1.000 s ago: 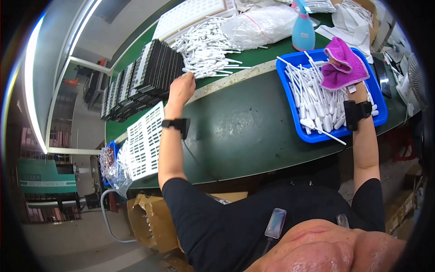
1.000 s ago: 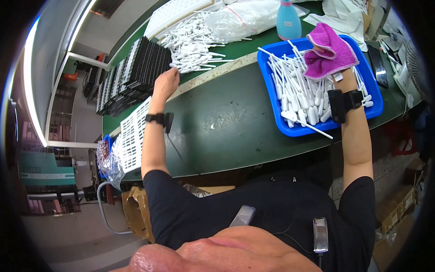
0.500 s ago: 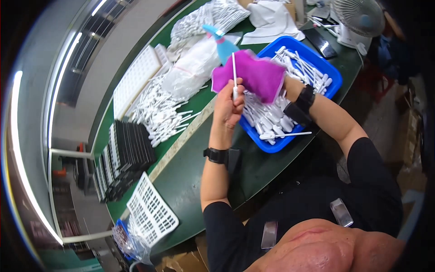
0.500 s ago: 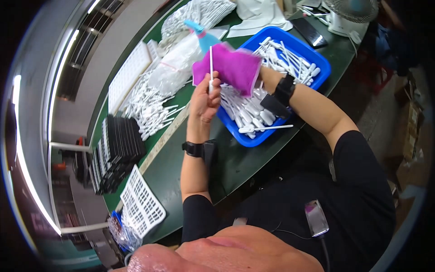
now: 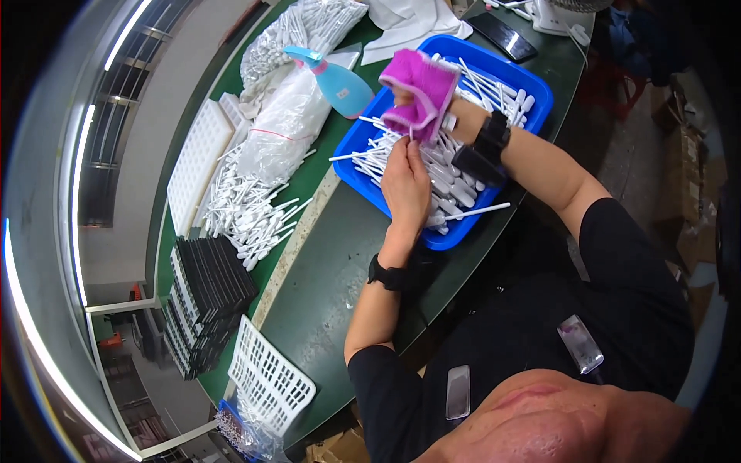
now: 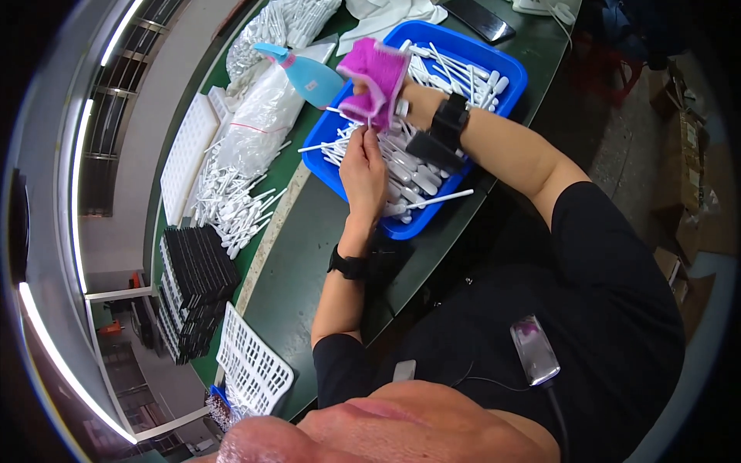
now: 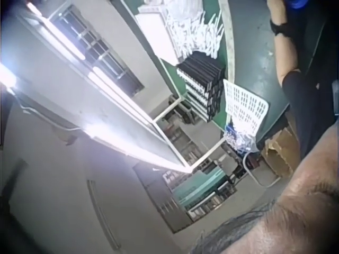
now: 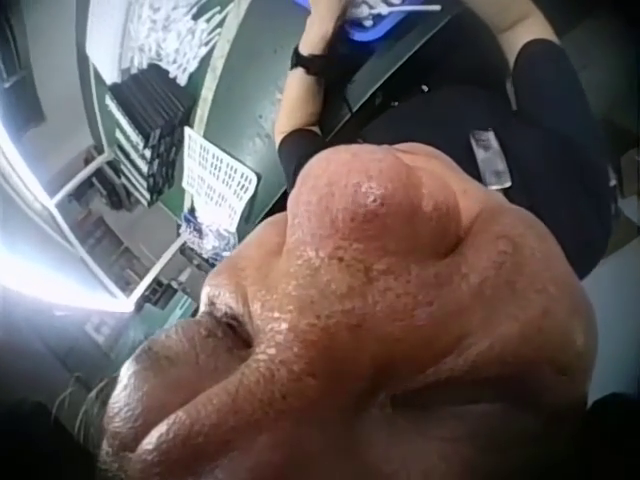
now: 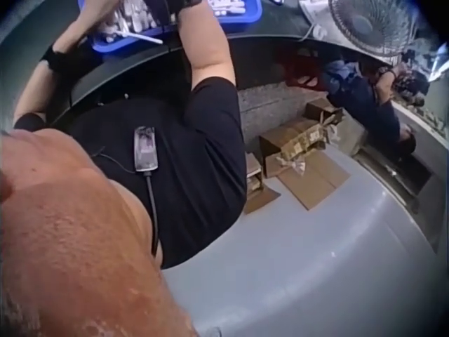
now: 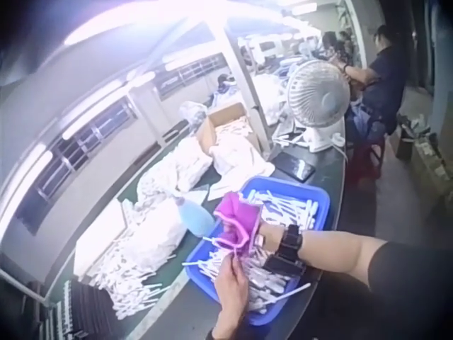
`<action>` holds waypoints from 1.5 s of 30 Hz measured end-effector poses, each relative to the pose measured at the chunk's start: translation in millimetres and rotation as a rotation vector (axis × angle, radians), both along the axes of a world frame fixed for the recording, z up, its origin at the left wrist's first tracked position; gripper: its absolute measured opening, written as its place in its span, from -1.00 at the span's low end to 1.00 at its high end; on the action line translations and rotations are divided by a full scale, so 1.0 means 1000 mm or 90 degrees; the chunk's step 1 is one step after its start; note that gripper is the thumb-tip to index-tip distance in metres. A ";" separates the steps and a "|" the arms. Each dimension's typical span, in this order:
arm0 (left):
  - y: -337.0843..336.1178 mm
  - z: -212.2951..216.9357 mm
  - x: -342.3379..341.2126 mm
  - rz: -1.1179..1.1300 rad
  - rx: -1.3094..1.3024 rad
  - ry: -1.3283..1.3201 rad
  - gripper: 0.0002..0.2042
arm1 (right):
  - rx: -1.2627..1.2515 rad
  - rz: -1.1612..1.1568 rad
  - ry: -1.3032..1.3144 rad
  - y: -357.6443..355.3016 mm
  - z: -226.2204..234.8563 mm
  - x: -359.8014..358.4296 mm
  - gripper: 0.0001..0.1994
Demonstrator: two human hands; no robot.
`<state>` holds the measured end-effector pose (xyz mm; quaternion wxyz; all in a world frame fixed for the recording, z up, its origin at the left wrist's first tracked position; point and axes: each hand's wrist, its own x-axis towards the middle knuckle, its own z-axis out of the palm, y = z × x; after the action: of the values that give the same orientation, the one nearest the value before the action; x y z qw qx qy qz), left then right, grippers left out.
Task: The person picks up a swab from a pile, wipes it with a cloth, and places it into a blue tray, repeating the process for several swabs.
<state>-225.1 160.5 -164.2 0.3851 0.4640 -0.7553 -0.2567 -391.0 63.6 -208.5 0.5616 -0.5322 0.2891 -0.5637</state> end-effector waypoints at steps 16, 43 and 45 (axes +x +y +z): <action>-0.025 0.028 0.015 -0.185 0.504 0.653 -0.78 | 0.225 0.071 -0.075 0.031 0.082 0.036 -0.74; -0.005 0.020 0.018 -0.036 -0.224 0.097 -0.78 | 0.053 -0.085 0.010 0.040 0.067 0.054 -0.69; -0.007 0.025 0.021 -0.021 -0.212 0.093 -0.79 | 0.088 -0.004 -0.079 0.044 0.071 0.061 -0.68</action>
<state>-203.8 153.6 -138.8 0.5062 0.3614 -0.7650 -0.1672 -330.3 107.6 -137.8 0.6121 -0.4554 0.2937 -0.5759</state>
